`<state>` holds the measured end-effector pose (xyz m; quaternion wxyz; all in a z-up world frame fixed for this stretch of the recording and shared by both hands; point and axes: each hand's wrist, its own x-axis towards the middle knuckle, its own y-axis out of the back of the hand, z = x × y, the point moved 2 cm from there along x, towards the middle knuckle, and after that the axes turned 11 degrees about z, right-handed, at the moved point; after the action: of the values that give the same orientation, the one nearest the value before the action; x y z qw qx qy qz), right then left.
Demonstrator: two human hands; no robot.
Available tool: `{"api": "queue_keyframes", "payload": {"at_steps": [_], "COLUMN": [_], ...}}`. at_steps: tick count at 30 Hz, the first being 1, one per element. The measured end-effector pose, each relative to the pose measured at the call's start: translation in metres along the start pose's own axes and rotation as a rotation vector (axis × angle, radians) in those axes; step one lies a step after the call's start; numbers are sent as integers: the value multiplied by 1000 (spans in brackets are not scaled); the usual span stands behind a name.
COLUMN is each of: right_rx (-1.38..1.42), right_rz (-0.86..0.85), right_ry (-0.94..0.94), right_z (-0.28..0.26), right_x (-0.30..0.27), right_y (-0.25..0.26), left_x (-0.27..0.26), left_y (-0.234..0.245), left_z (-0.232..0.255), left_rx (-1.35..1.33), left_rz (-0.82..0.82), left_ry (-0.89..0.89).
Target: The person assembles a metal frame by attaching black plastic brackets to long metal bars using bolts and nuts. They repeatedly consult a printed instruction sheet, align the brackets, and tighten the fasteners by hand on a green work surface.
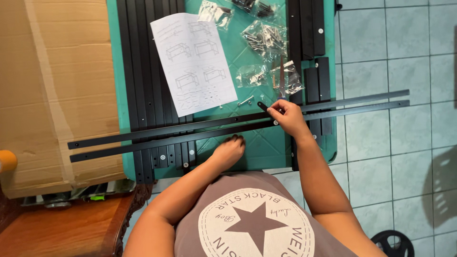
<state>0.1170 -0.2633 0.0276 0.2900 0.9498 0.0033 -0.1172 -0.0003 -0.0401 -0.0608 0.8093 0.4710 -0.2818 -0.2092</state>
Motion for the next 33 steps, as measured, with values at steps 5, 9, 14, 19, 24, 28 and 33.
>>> {"api": "queue_keyframes", "payload": {"at_steps": [5, 9, 14, 19, 24, 28, 33], "right_rx": [6, -21, 16, 189, 314, 322, 190], "right_rz": [38, 43, 81, 88, 52, 12, 23], "right_ry": [63, -26, -29, -56, -104, -78, 13], "right_z": [5, 8, 14, 29, 35, 26, 8], "right_x": [-22, -36, -43, -37, -16, 17, 83], "right_y": [5, 7, 14, 20, 15, 4, -20], "left_x": [9, 14, 24, 59, 112, 142, 170], "left_y": [-18, -22, -5, 50, 94, 87, 45], "left_z": [-3, -1, 15, 27, -13, -75, -147], "left_rx": [-94, -102, -214, -444, -703, -872, -1068], "left_rz": [-154, -226, -192, -17, 458, 482, 497], "left_ry": [168, 207, 78, 36, 288, 653, 1041]}}
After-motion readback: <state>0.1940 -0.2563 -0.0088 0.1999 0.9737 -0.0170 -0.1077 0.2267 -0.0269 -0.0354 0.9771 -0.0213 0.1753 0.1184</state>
